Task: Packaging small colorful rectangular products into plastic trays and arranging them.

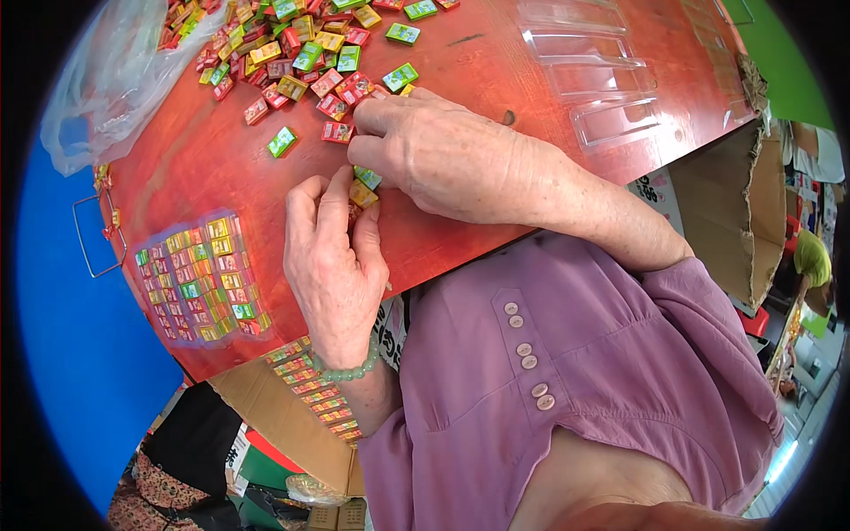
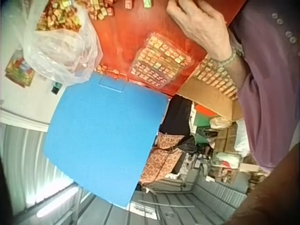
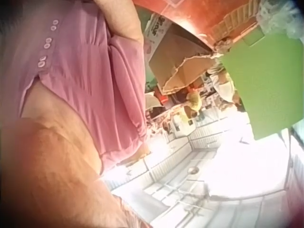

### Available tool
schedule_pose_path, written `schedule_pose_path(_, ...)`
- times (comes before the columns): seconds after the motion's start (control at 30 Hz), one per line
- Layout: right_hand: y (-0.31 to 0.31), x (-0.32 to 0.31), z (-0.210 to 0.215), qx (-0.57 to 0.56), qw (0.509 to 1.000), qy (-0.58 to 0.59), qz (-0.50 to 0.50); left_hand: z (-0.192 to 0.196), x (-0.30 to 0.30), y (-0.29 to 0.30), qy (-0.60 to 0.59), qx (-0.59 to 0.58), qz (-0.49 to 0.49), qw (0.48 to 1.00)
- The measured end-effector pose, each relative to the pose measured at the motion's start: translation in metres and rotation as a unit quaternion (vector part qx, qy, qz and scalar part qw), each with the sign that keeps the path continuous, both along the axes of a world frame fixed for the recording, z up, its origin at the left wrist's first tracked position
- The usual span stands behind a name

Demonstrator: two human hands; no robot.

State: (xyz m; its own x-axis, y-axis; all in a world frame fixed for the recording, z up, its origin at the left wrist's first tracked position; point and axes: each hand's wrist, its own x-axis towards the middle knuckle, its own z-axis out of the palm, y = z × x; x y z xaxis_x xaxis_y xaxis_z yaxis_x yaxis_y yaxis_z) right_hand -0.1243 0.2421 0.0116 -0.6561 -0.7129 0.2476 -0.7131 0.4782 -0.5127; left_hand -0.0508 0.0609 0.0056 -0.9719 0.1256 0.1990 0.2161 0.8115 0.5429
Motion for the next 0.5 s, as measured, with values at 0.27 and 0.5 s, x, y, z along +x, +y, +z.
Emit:
schedule_pose_path(0.27,0.033,-0.007,0.011,-0.070,0.995,-0.063,0.017,0.002,-0.001,0.001,-0.022,0.009,-0.001,1.000)
schedule_pose_path(0.5,0.075,0.010,0.019,0.039,0.990,-0.111,-0.076,0.004,-0.004,0.000,-0.018,-0.020,-0.012,1.000)
